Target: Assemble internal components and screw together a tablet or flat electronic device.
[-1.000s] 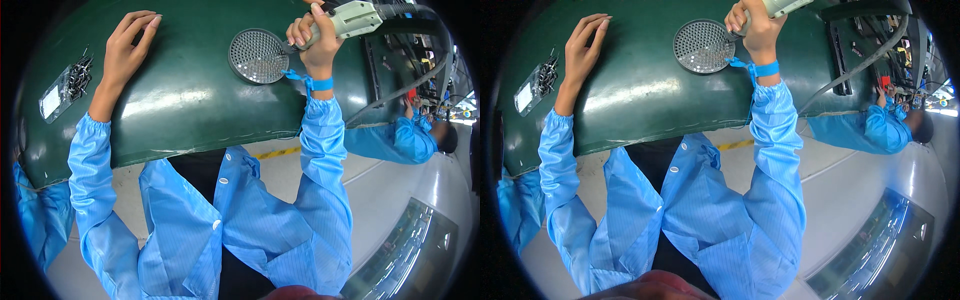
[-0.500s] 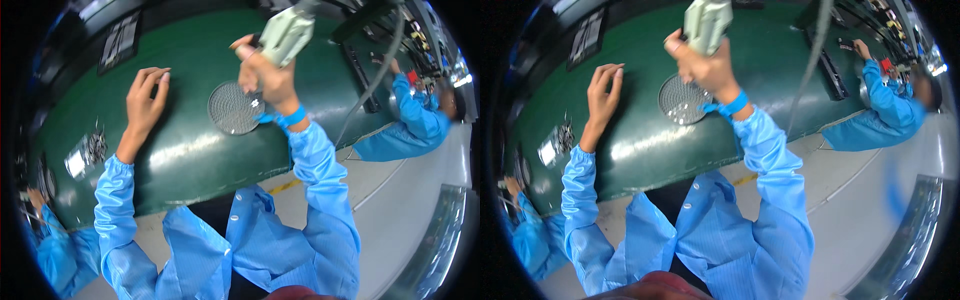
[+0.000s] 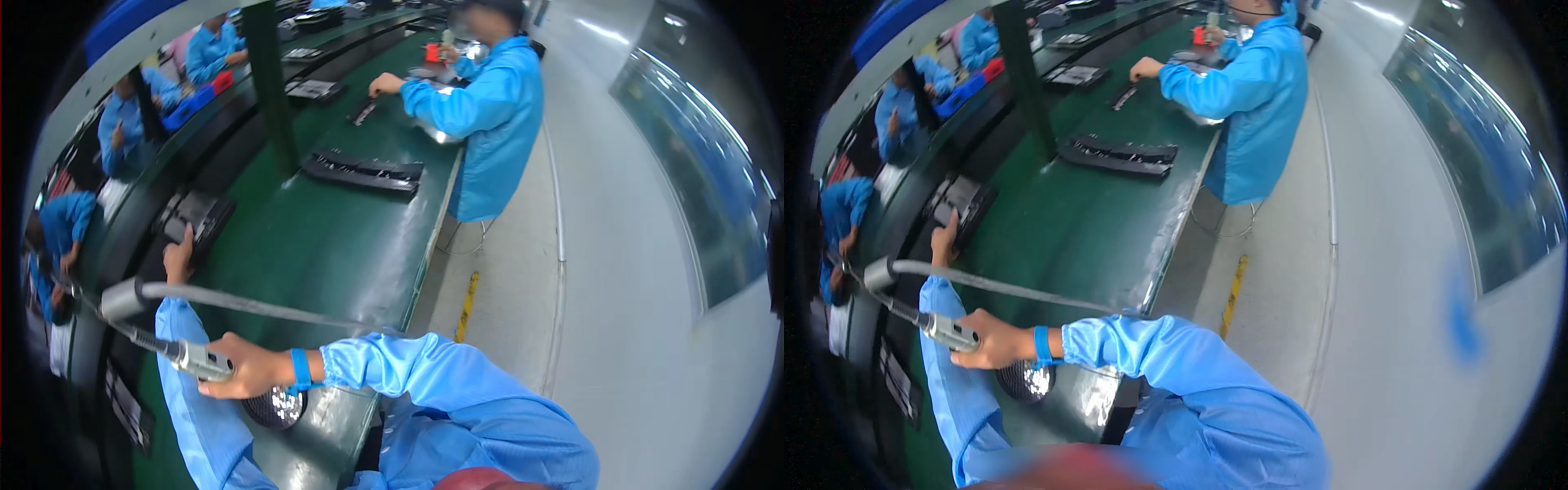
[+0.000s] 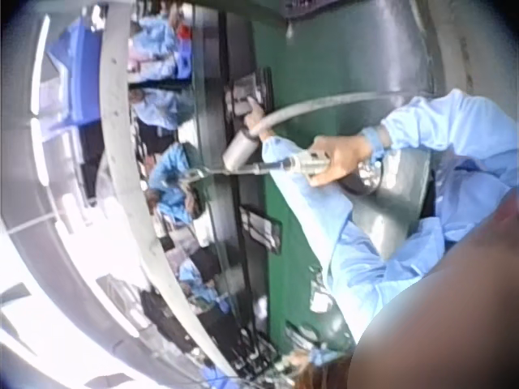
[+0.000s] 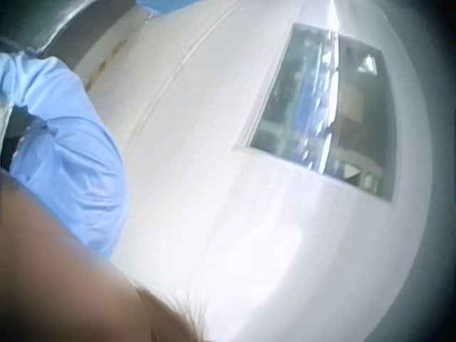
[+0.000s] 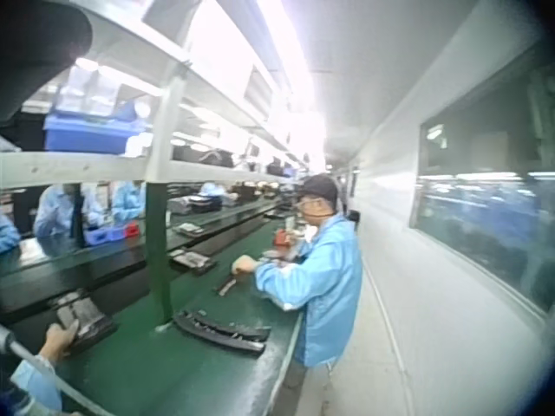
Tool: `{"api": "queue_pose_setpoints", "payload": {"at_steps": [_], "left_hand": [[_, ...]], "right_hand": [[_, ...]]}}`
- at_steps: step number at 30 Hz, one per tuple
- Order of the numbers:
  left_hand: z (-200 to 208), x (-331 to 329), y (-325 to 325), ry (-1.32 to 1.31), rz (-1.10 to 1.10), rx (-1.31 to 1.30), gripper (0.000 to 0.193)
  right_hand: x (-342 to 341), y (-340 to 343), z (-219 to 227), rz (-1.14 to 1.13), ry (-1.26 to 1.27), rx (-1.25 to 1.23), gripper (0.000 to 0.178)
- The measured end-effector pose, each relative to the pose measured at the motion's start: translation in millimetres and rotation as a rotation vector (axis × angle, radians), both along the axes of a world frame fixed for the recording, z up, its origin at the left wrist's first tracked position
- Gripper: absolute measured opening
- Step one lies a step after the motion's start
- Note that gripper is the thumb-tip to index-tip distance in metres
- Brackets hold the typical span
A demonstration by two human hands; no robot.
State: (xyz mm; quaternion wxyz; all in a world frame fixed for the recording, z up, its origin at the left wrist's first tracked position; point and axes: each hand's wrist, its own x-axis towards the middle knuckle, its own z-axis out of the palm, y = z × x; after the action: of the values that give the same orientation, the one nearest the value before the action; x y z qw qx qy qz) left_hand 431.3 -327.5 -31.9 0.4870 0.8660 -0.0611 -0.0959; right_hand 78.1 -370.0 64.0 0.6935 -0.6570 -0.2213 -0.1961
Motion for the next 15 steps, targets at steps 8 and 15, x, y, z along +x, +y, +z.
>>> {"api": "queue_pose_setpoints", "payload": {"at_steps": [8, 15], "left_hand": [[-1.6, 23.5, -8.0, 0.026, -0.105, -0.364, 0.073], [-0.1, -30.8, 91.5, -0.07, 0.038, -0.581, 0.037]], "right_hand": [[-11.4, -12.0, 1.7, -0.02, 0.008, -0.01, 0.027], [-7.5, 8.3, -15.6, -0.124, -0.09, 0.0, 0.029]]}}
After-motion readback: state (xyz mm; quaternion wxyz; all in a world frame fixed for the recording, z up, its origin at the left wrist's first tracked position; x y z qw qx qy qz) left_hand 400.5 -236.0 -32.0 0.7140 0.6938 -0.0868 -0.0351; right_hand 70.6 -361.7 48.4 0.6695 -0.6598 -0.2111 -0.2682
